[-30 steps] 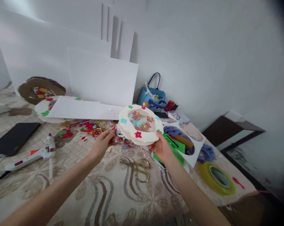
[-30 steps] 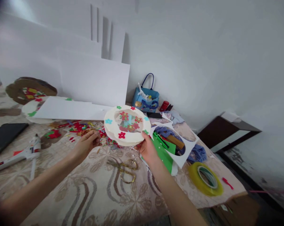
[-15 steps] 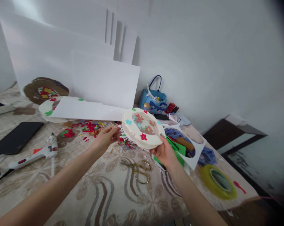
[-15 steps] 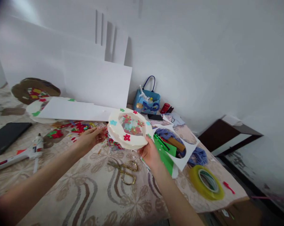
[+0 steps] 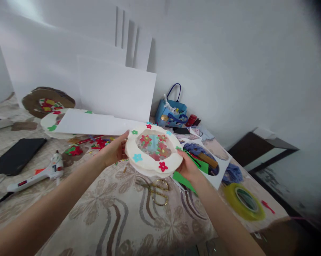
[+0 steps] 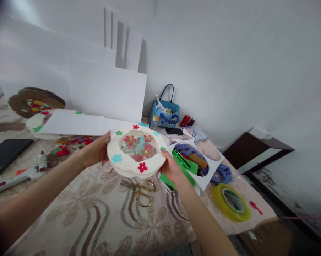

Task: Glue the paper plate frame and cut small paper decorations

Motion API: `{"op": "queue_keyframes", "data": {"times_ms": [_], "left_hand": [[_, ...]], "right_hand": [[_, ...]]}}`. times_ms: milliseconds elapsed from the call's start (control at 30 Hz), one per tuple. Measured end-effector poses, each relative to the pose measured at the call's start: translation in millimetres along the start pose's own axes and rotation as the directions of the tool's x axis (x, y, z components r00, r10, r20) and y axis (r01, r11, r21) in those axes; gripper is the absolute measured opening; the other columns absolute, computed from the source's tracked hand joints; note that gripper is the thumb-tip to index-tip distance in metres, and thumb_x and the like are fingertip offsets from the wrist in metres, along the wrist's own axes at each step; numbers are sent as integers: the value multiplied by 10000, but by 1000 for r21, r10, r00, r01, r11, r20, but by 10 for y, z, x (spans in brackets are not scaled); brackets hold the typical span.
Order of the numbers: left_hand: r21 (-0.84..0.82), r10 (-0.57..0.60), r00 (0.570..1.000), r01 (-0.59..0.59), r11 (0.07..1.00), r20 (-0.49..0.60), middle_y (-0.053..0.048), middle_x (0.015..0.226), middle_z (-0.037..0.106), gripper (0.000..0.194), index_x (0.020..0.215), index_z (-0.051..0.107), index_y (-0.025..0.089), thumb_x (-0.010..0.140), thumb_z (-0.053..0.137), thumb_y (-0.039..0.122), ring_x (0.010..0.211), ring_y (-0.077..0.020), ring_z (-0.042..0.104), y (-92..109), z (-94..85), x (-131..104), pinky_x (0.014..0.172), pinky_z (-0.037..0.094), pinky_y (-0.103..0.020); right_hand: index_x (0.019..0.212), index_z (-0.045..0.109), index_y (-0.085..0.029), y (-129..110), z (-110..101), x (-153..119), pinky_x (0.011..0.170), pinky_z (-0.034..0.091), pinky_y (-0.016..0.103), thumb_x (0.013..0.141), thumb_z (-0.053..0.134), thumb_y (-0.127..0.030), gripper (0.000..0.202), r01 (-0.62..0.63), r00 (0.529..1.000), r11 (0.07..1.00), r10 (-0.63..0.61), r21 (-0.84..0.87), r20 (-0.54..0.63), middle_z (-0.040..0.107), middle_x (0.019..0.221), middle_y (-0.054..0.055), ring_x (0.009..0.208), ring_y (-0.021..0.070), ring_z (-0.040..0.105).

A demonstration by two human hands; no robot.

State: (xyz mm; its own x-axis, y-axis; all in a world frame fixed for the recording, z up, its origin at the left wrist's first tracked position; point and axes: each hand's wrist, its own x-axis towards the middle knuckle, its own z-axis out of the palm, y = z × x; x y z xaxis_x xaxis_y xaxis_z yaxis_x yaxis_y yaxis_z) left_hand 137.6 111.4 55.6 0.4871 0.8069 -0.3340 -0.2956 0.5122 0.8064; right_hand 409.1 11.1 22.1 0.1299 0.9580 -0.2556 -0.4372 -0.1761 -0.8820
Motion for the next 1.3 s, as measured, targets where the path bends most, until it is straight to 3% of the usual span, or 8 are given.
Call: {"op": "queue_keyframes", "data": {"times_ms": [133, 233, 433, 500, 567, 767, 967, 1300], "left_hand": [[44, -20, 1000, 20, 999, 6, -86, 714, 735, 174, 860, 689, 124, 696, 719, 173, 563, -192, 670, -22, -26, -9, 511, 557, -249], [8, 10, 1000, -9, 1000, -22, -65, 707, 737, 134, 869, 685, 146, 736, 675, 153, 537, -172, 661, -65, -83, 20, 501, 555, -232], [-61, 54, 992, -61, 996, -113, -43, 626, 712, 27, 781, 655, 144, 779, 629, 136, 437, -120, 606, -103, -143, 76, 388, 487, -172], [-84, 64, 990, -74, 994, -125, -43, 655, 718, 33, 788, 657, 140, 770, 639, 118, 470, -115, 619, -121, -115, 75, 415, 500, -167], [-106, 75, 989, -89, 990, -129, -43, 702, 728, 50, 800, 666, 142, 767, 646, 110, 530, -120, 639, -139, -75, 60, 476, 527, -174], [-124, 93, 988, -109, 986, -127, -72, 702, 724, 51, 781, 685, 129, 776, 636, 118, 558, -146, 635, -121, -11, -20, 485, 518, -202], [-121, 78, 989, -93, 988, -126, -74, 676, 718, 63, 760, 684, 111, 777, 624, 110, 529, -145, 620, -86, -11, -34, 470, 512, -214], [-121, 52, 997, -58, 991, -56, -99, 793, 738, 107, 847, 692, 96, 793, 602, 116, 610, -166, 661, -148, 99, -57, 547, 563, -247]], "right_hand": [[1100, 558, -206, -30, 15, 32, 629, 526, 287, 855, 472, -539, 422, 12, 998, 999, -10, -30, 55, 705, 930, 52, 782, 190, 664], [1074, 538, -216, 89, -8, -25, 572, 496, 314, 841, 193, -721, 654, 129, 983, 935, -75, -330, 170, 670, 922, 80, 722, 202, 634], [861, 582, -181, 527, -29, -316, 742, 424, 316, 631, 760, -409, 370, 345, 935, 330, -37, -879, 353, 603, 876, 57, 833, 222, 546], [899, 563, -170, 596, 21, -370, 768, 402, 310, 642, 754, -297, 344, 383, 923, 23, 27, -924, 383, 593, 954, 76, 908, 239, 531], [913, 548, -162, 611, 80, -381, 729, 391, 283, 691, 700, -236, 279, 394, 919, -115, 87, -912, 385, 599, 931, 70, 876, 221, 544], [849, 557, -166, 499, 102, -398, 616, 350, 225, 676, 609, -144, 183, 446, 888, -84, 166, -891, 429, 584, 784, 11, 715, 150, 533], [889, 469, -180, 280, 60, -563, 527, 311, 204, 759, 553, -187, 155, 441, 865, 172, 178, -881, 468, 489, 673, -48, 581, 104, 435], [788, 425, -198, 56, 376, -701, 554, 259, 239, 828, 558, -420, 262, 545, 829, -35, 177, -838, 531, 440, 665, -41, 584, 113, 363]]}}
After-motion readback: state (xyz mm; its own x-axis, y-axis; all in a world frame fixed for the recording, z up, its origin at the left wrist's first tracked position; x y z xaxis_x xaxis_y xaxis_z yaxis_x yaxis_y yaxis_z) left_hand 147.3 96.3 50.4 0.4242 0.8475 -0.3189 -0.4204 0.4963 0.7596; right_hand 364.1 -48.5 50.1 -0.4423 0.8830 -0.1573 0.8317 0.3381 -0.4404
